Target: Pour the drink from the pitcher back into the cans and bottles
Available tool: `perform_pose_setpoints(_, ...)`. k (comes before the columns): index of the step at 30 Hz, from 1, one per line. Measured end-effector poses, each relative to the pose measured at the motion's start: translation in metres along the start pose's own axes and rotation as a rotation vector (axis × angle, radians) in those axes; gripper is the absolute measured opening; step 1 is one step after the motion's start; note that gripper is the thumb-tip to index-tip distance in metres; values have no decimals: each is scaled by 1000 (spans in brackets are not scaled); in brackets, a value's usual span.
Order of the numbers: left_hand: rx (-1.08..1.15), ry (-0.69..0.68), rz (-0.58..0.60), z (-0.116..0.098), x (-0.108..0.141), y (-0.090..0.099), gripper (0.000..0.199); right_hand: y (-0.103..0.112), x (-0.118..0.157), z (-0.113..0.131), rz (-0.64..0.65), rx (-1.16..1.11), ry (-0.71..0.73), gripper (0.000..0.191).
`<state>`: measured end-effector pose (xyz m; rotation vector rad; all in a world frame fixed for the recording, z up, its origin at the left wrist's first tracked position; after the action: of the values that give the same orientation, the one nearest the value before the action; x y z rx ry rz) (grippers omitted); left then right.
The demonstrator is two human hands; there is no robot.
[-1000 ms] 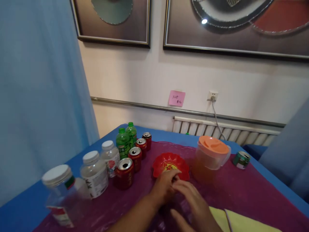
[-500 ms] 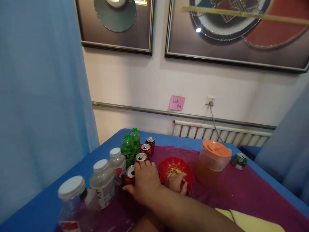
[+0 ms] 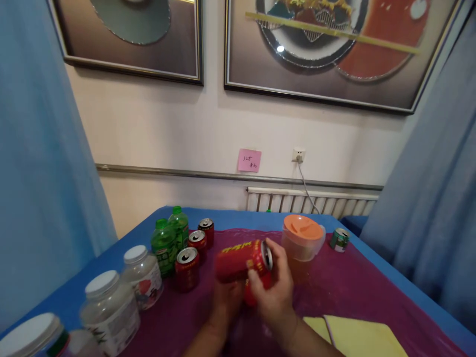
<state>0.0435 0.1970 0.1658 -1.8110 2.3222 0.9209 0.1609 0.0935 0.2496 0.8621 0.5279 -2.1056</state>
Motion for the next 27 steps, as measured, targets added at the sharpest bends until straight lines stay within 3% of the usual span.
perform_pose_setpoints(3, 122, 97, -258, 1, -10, 31, 41, 26, -4, -49, -77, -39, -92, 56)
perform_pose_setpoints(6, 235, 182, -400, -1, -17, 50, 46, 33, 2, -70, -84, -21, -82, 56)
perform_pose_setpoints(11, 310, 252, -513, -5, -27, 74, 47, 34, 4, -67, -86, -1, -77, 57)
perform_pose_setpoints(15, 480, 312, -585, 0, -31, 84, 36, 33, 2, -65, -80, 54, -58, 56)
perform_pose_setpoints(20, 702, 469, -593, 4, -32, 87, 20, 28, 6, -67, -42, 83, -15, 58)
perform_pose_setpoints(27, 804, 642, -589, 2, -27, 97, 18, 26, 10, -59, -6, 92, 39, 60)
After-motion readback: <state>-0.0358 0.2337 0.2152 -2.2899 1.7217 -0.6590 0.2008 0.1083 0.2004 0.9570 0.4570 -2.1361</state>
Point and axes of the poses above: each hand's wrist, its own x-axis away from the middle knuckle, its own y-axis out of the back of the hand, z = x × y, the point moved 9 cm from there along -x, towards the middle knuckle, and after that the axes turned 6 degrees about -x, right-handed, at the moved point
